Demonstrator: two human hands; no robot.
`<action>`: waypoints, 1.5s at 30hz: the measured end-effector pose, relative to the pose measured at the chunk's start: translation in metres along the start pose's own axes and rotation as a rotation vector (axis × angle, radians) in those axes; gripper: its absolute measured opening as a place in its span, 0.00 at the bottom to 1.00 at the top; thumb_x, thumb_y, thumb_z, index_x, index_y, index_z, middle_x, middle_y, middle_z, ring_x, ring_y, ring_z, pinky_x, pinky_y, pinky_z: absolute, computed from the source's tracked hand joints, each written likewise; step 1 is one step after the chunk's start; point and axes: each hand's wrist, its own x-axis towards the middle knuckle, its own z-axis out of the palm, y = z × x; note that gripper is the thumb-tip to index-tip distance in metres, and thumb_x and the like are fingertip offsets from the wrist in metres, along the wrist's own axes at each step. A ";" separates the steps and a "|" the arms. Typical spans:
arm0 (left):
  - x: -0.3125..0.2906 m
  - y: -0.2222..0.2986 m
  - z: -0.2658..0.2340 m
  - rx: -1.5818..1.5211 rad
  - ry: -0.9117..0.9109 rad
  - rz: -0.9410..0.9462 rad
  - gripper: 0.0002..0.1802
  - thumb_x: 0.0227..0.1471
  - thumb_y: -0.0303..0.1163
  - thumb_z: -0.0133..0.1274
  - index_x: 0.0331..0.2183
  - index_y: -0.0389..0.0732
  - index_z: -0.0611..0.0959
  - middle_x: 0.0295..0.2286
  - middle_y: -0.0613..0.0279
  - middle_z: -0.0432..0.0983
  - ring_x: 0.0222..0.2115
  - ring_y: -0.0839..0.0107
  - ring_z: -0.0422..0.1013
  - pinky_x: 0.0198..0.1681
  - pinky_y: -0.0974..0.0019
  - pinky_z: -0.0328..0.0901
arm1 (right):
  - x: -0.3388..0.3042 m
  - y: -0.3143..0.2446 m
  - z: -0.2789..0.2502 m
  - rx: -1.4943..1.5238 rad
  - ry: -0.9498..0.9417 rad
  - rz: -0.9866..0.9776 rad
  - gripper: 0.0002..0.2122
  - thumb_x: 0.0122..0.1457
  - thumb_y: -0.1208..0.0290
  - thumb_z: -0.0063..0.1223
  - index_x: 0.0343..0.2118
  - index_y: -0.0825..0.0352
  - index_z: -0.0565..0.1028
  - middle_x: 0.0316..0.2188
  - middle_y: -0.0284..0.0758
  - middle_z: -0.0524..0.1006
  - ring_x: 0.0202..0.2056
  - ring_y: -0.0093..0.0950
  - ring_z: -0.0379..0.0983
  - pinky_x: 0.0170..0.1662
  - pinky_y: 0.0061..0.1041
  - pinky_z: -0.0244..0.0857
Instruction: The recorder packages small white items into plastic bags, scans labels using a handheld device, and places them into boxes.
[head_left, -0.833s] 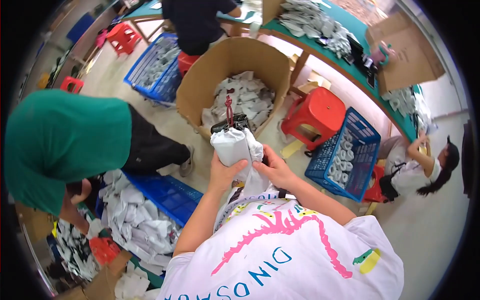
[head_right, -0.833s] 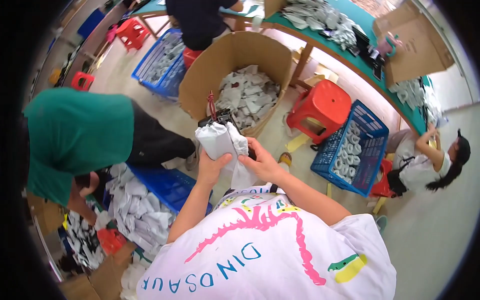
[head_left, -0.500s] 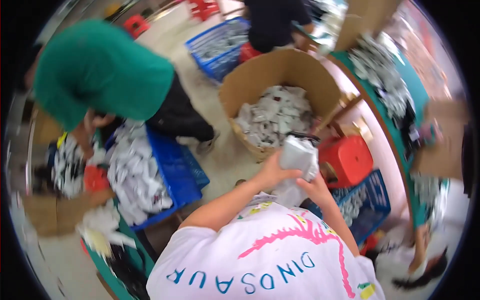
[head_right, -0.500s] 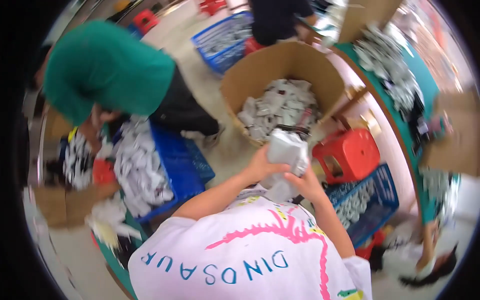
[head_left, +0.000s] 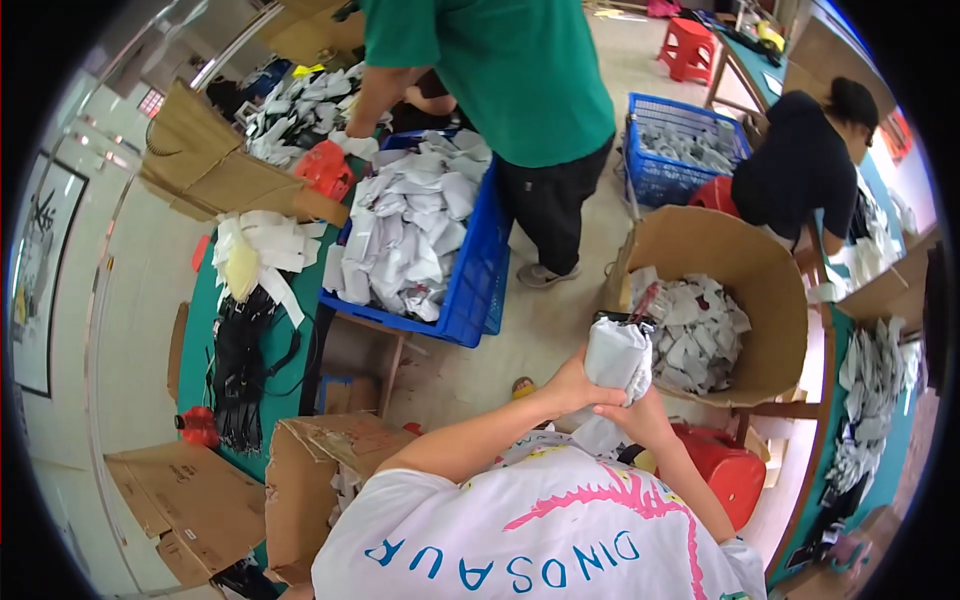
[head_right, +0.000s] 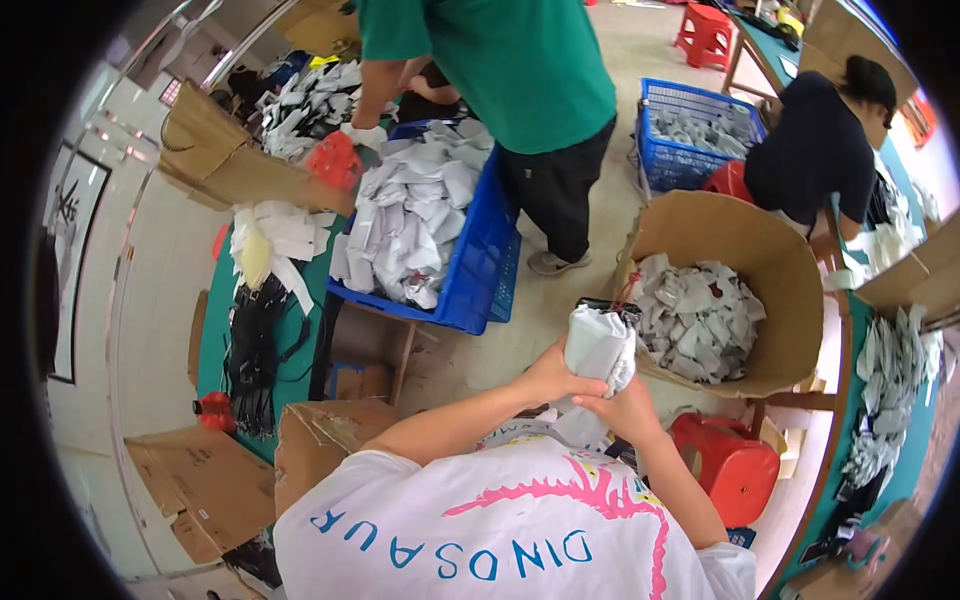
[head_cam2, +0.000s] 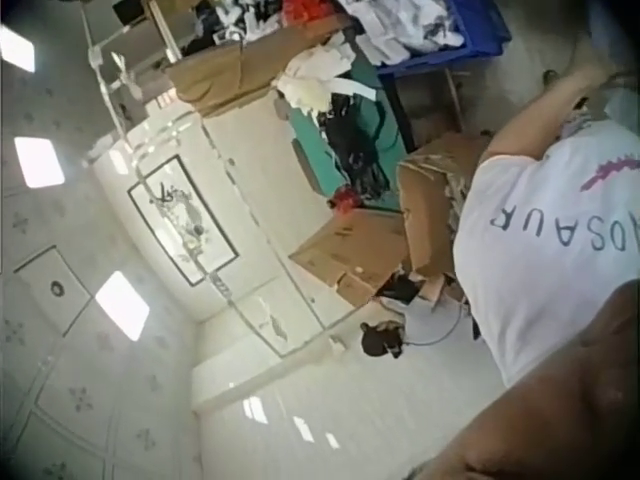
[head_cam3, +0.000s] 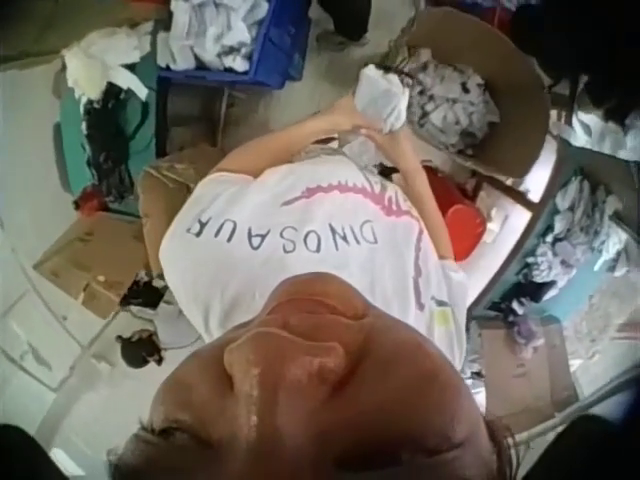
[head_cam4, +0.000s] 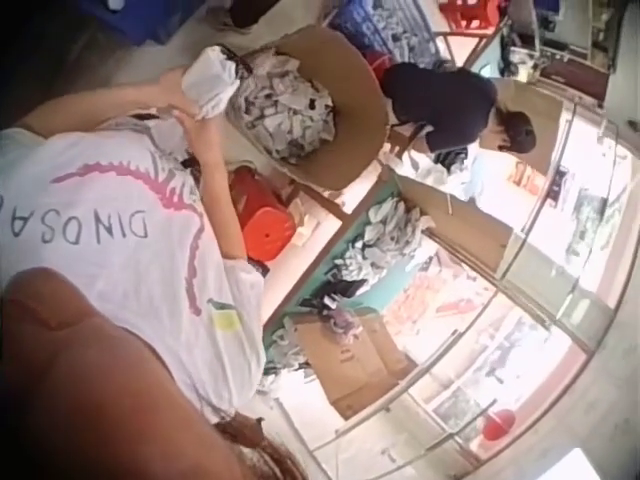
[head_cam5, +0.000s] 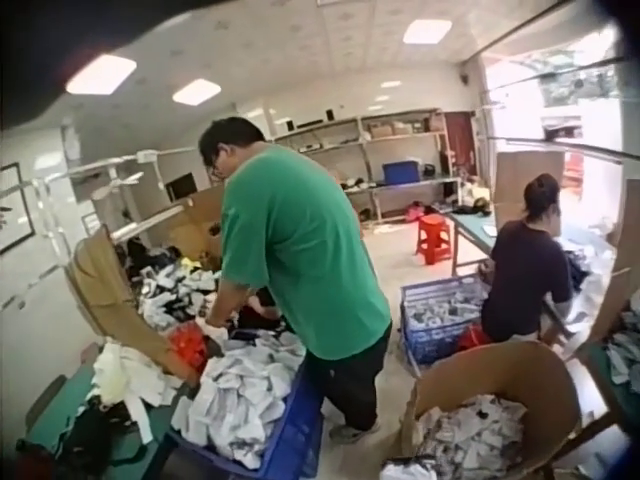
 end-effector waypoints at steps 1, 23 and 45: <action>-0.006 0.004 -0.014 -0.038 0.056 -0.023 0.44 0.28 0.29 0.65 0.49 0.37 0.62 0.42 0.58 0.66 0.44 0.68 0.63 0.48 0.65 0.58 | 0.013 -0.006 0.012 -0.023 -0.009 -0.035 0.30 0.38 0.69 0.65 0.47 0.68 0.64 0.40 0.37 0.71 0.41 0.30 0.69 0.44 0.28 0.62; -0.090 0.034 -0.285 -0.469 1.131 0.262 0.36 0.32 0.26 0.62 0.47 0.36 0.65 0.39 0.62 0.68 0.39 0.69 0.66 0.42 0.66 0.63 | 0.360 -0.122 0.227 0.070 -1.228 0.048 0.25 0.50 0.63 0.55 0.49 0.67 0.62 0.38 0.33 0.69 0.35 0.21 0.67 0.38 0.20 0.64; -0.086 0.038 -0.349 -0.779 1.652 0.133 0.39 0.33 0.30 0.62 0.48 0.35 0.61 0.38 0.58 0.67 0.38 0.65 0.66 0.42 0.62 0.63 | 0.798 -0.161 0.543 -0.630 -0.230 -0.591 0.20 0.54 0.57 0.42 0.40 0.71 0.68 0.35 0.48 0.73 0.42 0.44 0.66 0.46 0.39 0.58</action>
